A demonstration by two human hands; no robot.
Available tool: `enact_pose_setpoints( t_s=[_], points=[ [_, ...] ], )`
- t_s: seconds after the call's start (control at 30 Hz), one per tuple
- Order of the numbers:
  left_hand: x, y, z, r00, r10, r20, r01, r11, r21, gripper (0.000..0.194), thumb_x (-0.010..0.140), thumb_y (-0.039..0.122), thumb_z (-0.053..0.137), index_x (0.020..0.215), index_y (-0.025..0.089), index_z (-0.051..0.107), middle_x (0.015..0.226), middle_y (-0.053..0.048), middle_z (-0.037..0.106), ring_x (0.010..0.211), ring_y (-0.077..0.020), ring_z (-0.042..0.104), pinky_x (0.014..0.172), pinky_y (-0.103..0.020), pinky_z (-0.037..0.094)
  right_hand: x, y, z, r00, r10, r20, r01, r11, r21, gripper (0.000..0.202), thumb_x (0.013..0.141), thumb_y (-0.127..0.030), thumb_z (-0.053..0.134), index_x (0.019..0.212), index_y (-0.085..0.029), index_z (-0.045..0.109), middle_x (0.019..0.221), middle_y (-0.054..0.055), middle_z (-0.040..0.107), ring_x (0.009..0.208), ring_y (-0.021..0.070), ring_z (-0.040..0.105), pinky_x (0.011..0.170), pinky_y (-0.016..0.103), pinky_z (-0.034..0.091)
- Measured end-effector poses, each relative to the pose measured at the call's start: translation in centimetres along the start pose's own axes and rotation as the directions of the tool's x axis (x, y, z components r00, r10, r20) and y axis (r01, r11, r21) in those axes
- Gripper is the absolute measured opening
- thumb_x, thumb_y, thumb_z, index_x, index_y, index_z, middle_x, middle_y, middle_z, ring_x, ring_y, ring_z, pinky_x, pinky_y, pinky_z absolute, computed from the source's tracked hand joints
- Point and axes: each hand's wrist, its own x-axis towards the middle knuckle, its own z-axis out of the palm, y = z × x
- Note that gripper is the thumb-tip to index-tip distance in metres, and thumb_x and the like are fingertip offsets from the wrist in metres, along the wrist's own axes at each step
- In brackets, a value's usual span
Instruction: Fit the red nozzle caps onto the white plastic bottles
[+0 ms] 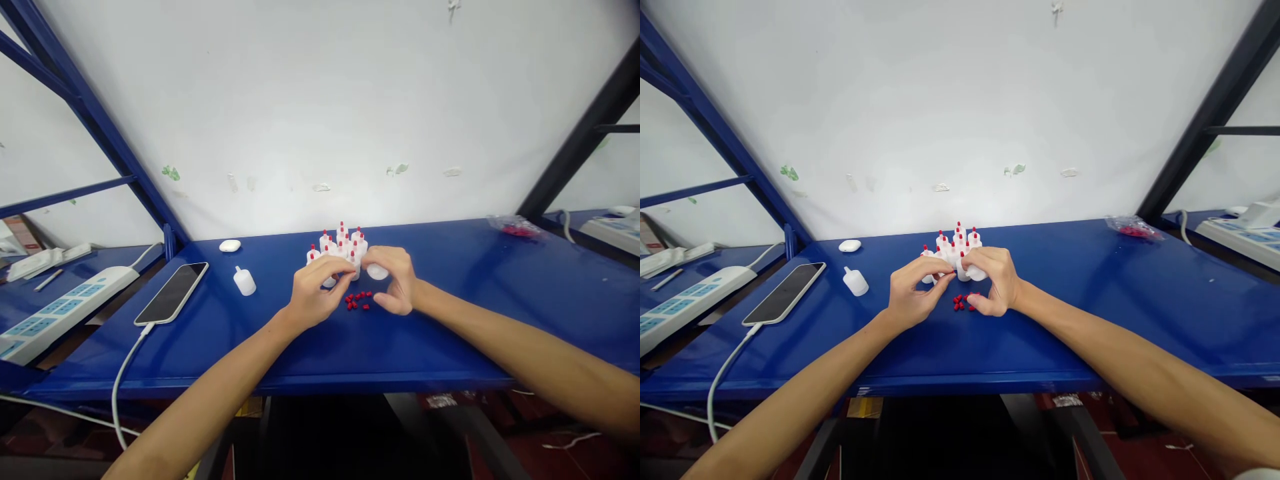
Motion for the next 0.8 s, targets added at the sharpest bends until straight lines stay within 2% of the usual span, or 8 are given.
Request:
enact_pose_setpoints(
  t_s=[0.1,0.2,0.33,0.43,0.6,0.7,0.8],
  points=[
    [-0.1,0.2,0.2,1.000,0.020,0.010,-0.020,1.000,0.007,0.005,0.091,0.015,0.065,0.093,0.018,0.069,0.089,-0.005,0.075,0.079,-0.0135,0.070,0.070,-0.025,0.058,0.1,0.2,0.0,0.997,0.028,0.066,-0.018,0.989,-0.148,0.038,0.076,-0.058,0.046,0.084,-0.023,0.058,0.075,0.008,0.062,0.068,0.0236,0.055,0.070,0.036,0.040],
    [-0.3,0.1,0.4,1.000,0.024,0.015,-0.025,1.000,0.013,0.005,0.092,0.015,0.064,0.093,0.017,0.069,0.087,-0.005,0.074,0.079,-0.0137,0.070,0.071,-0.026,0.059,0.4,-0.2,0.2,0.996,0.038,0.080,-0.019,0.975,-0.223,0.033,0.081,-0.052,0.045,0.084,-0.022,0.058,0.075,0.006,0.063,0.065,0.0213,0.054,0.067,0.033,0.037],
    [-0.7,-0.3,0.4,0.998,0.028,0.049,-0.028,1.000,-0.003,0.009,0.091,0.012,0.063,0.094,0.017,0.070,0.089,-0.006,0.073,0.080,-0.0134,0.069,0.073,-0.025,0.058,0.5,-1.1,0.5,0.993,0.064,0.096,-0.039,0.970,-0.241,0.032,0.085,-0.049,0.048,0.087,-0.020,0.061,0.076,0.006,0.066,0.067,0.0204,0.056,0.067,0.032,0.035],
    [-0.8,-0.6,0.3,0.997,0.017,0.073,-0.017,1.000,0.011,0.013,0.090,0.011,0.061,0.098,0.017,0.070,0.091,-0.005,0.073,0.081,-0.0133,0.069,0.073,-0.025,0.057,0.7,-1.6,0.6,0.978,0.178,0.108,-0.151,0.963,-0.221,0.032,0.088,-0.048,0.047,0.083,-0.019,0.061,0.075,0.005,0.066,0.068,0.0192,0.055,0.064,0.030,0.032],
    [-0.8,-0.8,0.3,0.994,-0.027,0.101,0.024,0.999,0.030,0.012,0.092,0.014,0.060,0.099,0.018,0.069,0.089,-0.004,0.072,0.074,-0.0117,0.065,0.066,-0.023,0.054,0.8,-1.8,0.6,0.933,0.339,0.124,-0.304,0.923,-0.237,0.042,0.088,-0.054,0.048,0.065,-0.020,0.053,0.060,0.001,0.056,0.057,0.0156,0.047,0.058,0.028,0.025],
    [-0.9,-1.1,0.3,0.992,-0.038,0.124,0.034,0.999,0.039,0.012,0.092,0.016,0.061,0.100,0.018,0.069,0.089,-0.004,0.068,0.075,-0.0117,0.062,0.066,-0.023,0.053,0.7,-1.8,0.7,0.916,0.378,0.137,-0.340,0.910,-0.237,0.044,0.087,-0.054,0.046,0.060,-0.020,0.052,0.054,0.000,0.050,0.052,0.0142,0.042,0.057,0.028,0.022],
    [-1.1,-1.5,0.4,0.989,-0.034,0.145,0.025,0.998,0.063,0.012,0.092,0.018,0.062,0.101,0.019,0.069,0.092,-0.004,0.063,0.079,-0.0125,0.060,0.070,-0.025,0.053,0.6,-1.8,0.8,0.919,0.368,0.142,-0.334,0.917,-0.217,0.042,0.086,-0.051,0.044,0.058,-0.020,0.050,0.051,-0.001,0.047,0.049,0.0129,0.039,0.056,0.029,0.020]
  ],
)
